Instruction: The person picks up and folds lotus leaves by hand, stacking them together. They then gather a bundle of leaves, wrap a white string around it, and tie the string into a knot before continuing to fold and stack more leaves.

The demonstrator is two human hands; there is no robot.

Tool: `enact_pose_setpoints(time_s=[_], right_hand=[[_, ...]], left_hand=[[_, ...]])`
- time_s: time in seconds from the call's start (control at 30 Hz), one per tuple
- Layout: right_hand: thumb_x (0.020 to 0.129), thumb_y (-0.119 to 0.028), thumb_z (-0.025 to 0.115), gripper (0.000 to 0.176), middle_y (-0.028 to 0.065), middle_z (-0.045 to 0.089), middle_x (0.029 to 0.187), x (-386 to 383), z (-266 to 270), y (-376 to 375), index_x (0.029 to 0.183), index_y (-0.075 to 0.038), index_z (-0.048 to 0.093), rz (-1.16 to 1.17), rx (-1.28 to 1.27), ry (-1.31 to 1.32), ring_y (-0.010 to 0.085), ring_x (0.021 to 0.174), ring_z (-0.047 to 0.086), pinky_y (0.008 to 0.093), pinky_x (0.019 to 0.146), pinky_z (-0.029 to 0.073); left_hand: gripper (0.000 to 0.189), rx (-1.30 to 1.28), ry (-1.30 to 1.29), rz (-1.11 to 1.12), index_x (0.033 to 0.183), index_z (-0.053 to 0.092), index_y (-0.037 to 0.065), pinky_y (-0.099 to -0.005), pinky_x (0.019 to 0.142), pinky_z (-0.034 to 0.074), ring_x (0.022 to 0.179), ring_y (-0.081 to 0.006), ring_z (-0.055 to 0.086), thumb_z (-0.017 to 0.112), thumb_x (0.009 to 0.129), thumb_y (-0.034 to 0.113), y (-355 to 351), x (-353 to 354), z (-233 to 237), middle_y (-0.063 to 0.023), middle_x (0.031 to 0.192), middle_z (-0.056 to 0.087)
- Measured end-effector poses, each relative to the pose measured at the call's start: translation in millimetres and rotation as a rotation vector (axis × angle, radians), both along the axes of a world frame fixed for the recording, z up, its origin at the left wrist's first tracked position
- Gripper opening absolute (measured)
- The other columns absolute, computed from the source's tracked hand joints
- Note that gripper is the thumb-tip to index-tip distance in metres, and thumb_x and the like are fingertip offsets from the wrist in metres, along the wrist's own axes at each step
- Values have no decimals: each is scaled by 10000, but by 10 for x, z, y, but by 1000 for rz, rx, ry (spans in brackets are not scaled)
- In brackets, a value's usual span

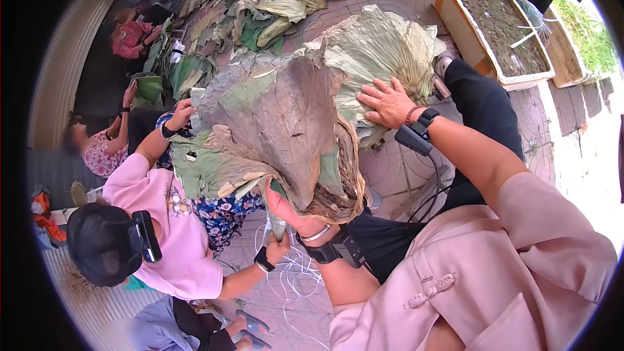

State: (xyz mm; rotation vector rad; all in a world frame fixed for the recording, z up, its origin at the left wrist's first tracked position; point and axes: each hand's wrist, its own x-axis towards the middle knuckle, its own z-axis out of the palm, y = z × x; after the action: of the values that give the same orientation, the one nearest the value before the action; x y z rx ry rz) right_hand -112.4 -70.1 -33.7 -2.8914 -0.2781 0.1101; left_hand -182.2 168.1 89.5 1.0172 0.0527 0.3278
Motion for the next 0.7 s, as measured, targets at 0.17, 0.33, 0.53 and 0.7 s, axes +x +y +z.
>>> enact_pose_setpoints(time_s=[0.17,0.33,0.53,0.7], right_hand=[[881,-265,507,310,112,598,1069,176,386,-220,1114,-80,594,-340,987,-95,265,990,552,339,859,420],[796,-80,569,209,113,598,902,-449,1762,133,989,-1,594,-59,892,-751,243,856,565,313,788,439],[664,-115,665,380,131,552,1108,-704,2088,695,1018,-11,573,467,548,-584,299,1046,507,386,918,386],[650,-97,641,338,141,569,1080,-616,1831,783,971,-7,584,478,530,-443,311,1006,529,390,863,427]], left_hand=[[419,-394,75,-321,1194,488,3,-388,938,415,1078,-251,532,473,879,279,-13,139,130,-105,1183,553],[418,-554,205,-366,1209,480,-14,-408,938,417,1084,-271,535,483,886,251,-32,172,176,-124,1194,552],[403,-621,151,-506,1184,496,-7,-404,933,418,1068,-254,541,442,910,284,-30,206,92,-124,1164,565],[428,-674,84,-488,1197,491,24,-384,945,408,1085,-238,525,438,911,338,-95,207,10,-110,1185,553]])
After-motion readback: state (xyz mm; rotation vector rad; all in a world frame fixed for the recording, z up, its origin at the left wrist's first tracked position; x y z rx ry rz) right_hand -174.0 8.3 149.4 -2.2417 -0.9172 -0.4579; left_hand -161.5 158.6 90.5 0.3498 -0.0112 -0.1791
